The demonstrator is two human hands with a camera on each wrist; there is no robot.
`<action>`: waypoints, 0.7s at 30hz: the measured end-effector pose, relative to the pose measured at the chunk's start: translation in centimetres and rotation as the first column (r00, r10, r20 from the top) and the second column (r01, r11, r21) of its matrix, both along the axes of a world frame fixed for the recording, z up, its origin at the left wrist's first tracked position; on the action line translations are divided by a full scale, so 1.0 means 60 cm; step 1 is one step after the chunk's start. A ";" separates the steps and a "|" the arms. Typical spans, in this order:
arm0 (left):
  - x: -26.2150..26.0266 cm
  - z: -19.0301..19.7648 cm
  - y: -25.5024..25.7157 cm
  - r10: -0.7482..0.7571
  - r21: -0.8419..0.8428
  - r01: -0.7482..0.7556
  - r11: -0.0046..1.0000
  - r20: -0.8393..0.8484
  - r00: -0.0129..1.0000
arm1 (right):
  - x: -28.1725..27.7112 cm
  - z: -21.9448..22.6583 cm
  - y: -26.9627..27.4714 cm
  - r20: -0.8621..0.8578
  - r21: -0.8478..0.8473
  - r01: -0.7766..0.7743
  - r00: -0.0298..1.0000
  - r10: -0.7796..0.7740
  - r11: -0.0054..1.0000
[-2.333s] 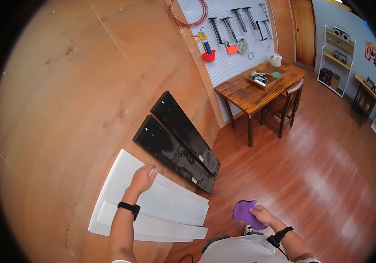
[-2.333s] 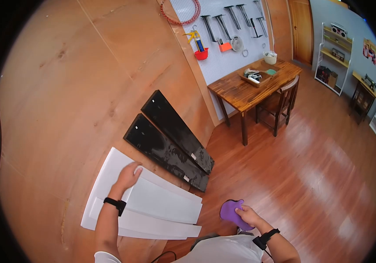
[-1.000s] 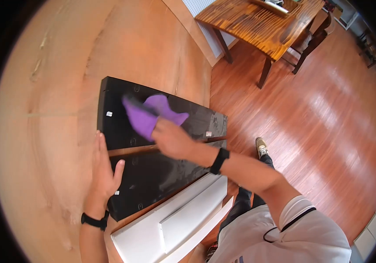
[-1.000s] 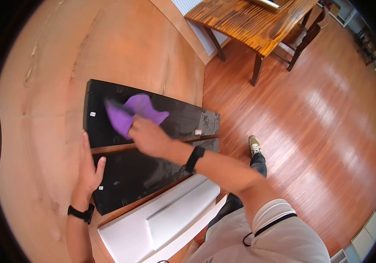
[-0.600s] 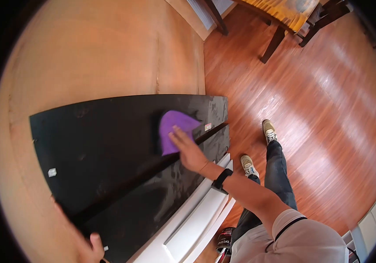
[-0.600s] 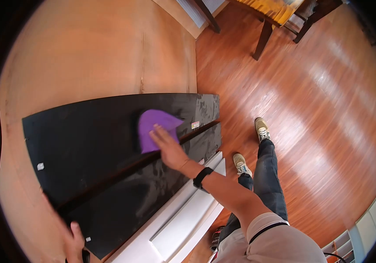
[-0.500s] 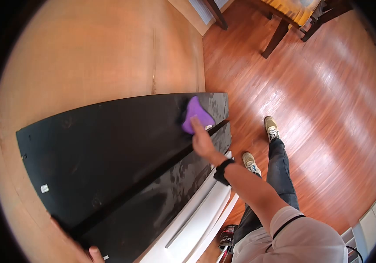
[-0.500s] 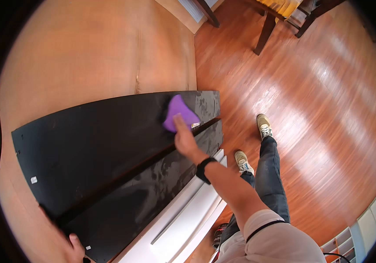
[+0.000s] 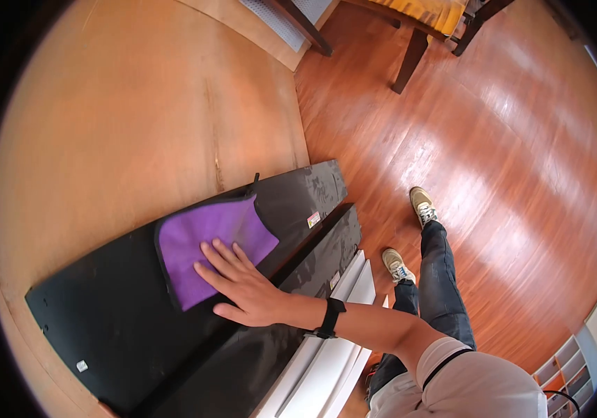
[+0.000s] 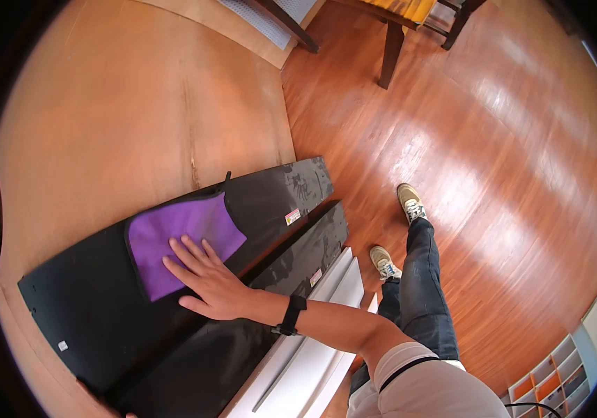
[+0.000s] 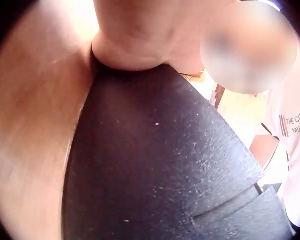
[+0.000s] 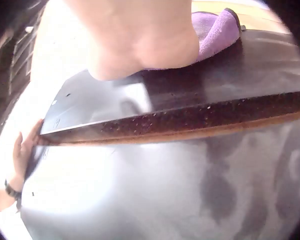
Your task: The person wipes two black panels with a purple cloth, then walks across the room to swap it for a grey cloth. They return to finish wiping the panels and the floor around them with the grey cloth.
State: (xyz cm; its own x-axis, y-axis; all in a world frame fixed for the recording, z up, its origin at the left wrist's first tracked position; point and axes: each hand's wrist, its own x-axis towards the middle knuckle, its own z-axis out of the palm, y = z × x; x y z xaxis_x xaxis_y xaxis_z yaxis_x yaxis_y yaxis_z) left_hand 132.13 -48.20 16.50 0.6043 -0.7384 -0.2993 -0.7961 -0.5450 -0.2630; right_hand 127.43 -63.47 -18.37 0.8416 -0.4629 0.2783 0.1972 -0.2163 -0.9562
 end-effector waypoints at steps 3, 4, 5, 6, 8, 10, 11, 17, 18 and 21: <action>0.000 -0.007 -0.003 0.002 -0.022 -0.002 1.000 0.020 1.000 | -0.005 -0.093 -0.003 -0.045 0.060 0.085 0.996 -0.082 0.995; 0.001 -0.007 -0.010 0.003 -0.026 -0.002 1.000 0.024 1.000 | -0.002 -0.136 -0.001 -0.113 0.117 0.171 0.981 -0.158 0.978; -0.003 -0.006 -0.014 0.004 -0.030 -0.003 1.000 0.035 0.999 | 0.002 -0.188 -0.007 -0.190 0.191 0.253 0.957 -0.217 0.948; -0.003 -0.007 -0.013 0.004 -0.037 -0.002 0.999 0.040 0.999 | 0.013 -0.252 -0.015 -0.269 0.249 0.335 0.925 -0.267 0.909; -0.009 -0.006 -0.011 -0.001 -0.053 0.003 0.999 0.046 0.999 | 0.045 -0.393 -0.032 -0.491 0.487 0.494 0.837 -0.243 0.720; -0.011 -0.004 -0.008 -0.004 -0.050 0.007 0.999 0.056 0.998 | 0.082 -0.533 -0.048 -0.591 0.524 0.559 0.782 -0.199 0.642; -0.012 -0.002 -0.011 0.016 -0.016 -0.015 1.000 0.074 0.997 | 0.082 -0.497 -0.072 -0.589 0.526 0.560 0.783 -0.201 0.640; 0.001 -0.008 -0.009 -0.084 -0.023 0.087 0.996 0.135 0.987 | 0.035 -0.110 -0.041 -0.145 0.342 0.248 0.967 -0.210 0.907; -0.002 -0.010 -0.010 -0.081 -0.018 0.085 0.996 0.139 0.987 | 0.015 -0.054 -0.015 -0.058 0.275 0.122 0.992 -0.110 0.954; -0.007 -0.012 -0.021 0.042 -0.080 -0.041 0.996 0.015 0.999 | -0.052 0.077 0.060 0.210 0.054 -0.149 0.969 0.134 0.987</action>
